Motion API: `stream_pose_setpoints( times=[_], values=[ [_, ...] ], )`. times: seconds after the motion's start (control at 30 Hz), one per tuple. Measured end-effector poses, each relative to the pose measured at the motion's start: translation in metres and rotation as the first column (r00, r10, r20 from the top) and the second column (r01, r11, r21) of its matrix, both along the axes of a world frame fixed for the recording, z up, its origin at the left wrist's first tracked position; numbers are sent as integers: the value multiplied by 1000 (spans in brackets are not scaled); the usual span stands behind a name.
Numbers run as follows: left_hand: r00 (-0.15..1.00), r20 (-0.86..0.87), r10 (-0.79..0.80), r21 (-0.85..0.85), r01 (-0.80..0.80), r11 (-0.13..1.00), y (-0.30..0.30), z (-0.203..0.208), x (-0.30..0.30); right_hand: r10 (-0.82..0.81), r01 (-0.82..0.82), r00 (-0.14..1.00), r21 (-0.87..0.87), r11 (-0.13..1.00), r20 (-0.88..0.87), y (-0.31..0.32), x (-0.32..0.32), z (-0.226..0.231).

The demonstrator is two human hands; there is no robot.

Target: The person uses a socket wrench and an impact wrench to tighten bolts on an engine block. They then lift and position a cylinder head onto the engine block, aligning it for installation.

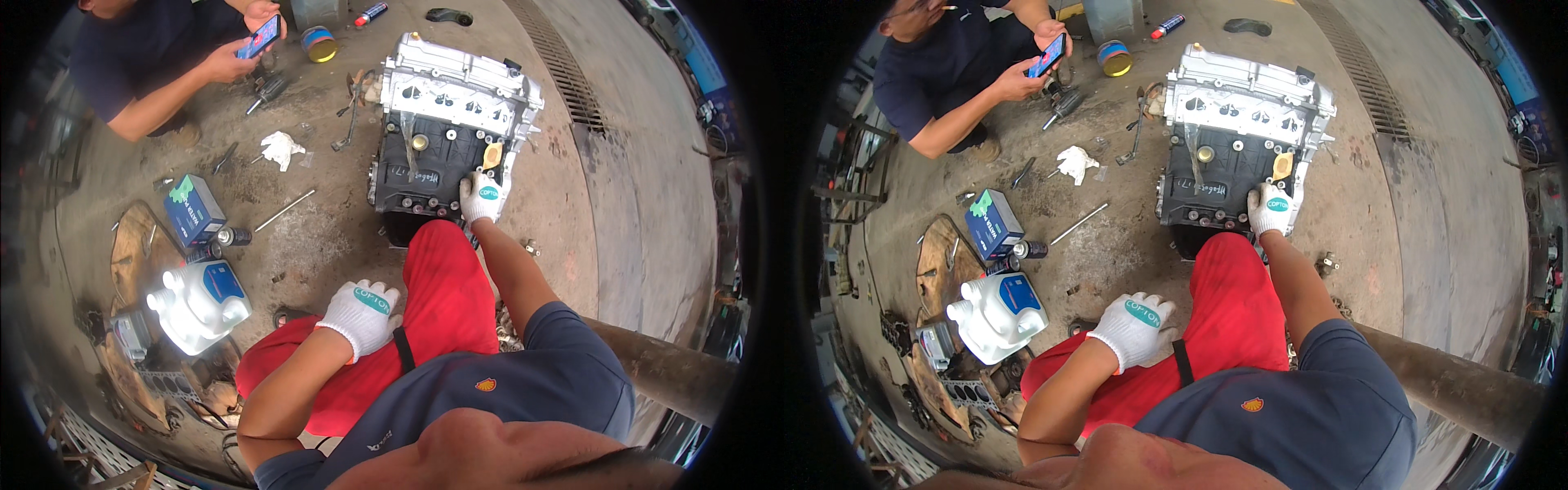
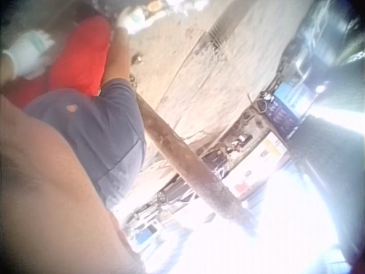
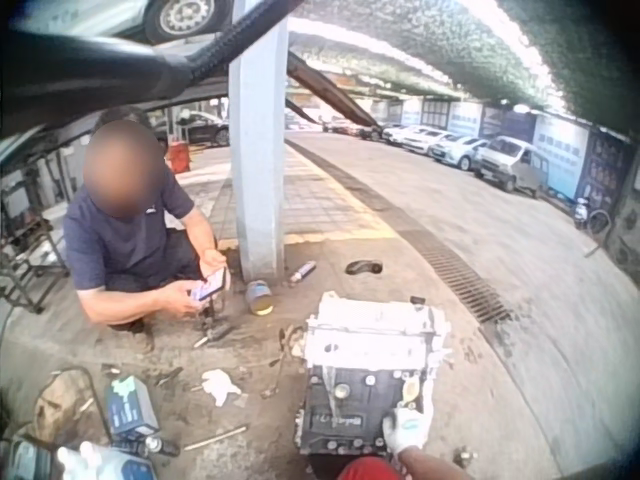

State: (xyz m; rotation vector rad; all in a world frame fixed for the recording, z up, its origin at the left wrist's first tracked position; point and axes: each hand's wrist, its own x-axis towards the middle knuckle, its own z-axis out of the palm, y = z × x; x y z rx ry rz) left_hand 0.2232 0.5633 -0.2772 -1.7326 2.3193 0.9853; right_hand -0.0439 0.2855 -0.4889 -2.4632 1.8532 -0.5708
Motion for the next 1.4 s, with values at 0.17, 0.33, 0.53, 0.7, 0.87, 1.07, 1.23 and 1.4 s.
stream_pose_setpoints(
  times=[0.17, 0.33, 0.53, 0.7, 0.87, 1.07, 1.23, 1.4],
  values=[
    [1000, 10, -7, 27, 7, 1000, -2, 4, 1, -14, 14, 1000, 24, 1000, -20, 4, 6, 7],
    [1000, 16, -16, 40, 15, 999, -3, 5, 1, -23, 23, 1000, 28, 999, -5, 1, 4, 4],
    [1000, 15, -16, 47, 15, 999, -4, 4, 0, -32, 32, 999, 25, 999, 3, 0, 3, 0],
    [1000, -1, 1, 41, -1, 999, -2, 2, 0, -22, 23, 999, 27, 999, -28, 1, 5, 4],
    [1000, 11, -13, 40, 13, 999, -5, 4, -1, -28, 28, 1000, 29, 999, 1, -2, 0, -1],
    [1000, 14, -11, 60, 10, 998, -5, 4, -1, -26, 24, 999, 32, 999, 35, 1, 4, 8],
    [1000, 20, -10, 71, 9, 997, -5, 5, -1, -1, 0, 999, 36, 999, 41, 0, 3, 3],
    [1000, 12, -10, 60, 10, 998, -5, 5, 0, 13, -14, 999, 21, 1000, 44, -5, -3, -10]
  ],
)
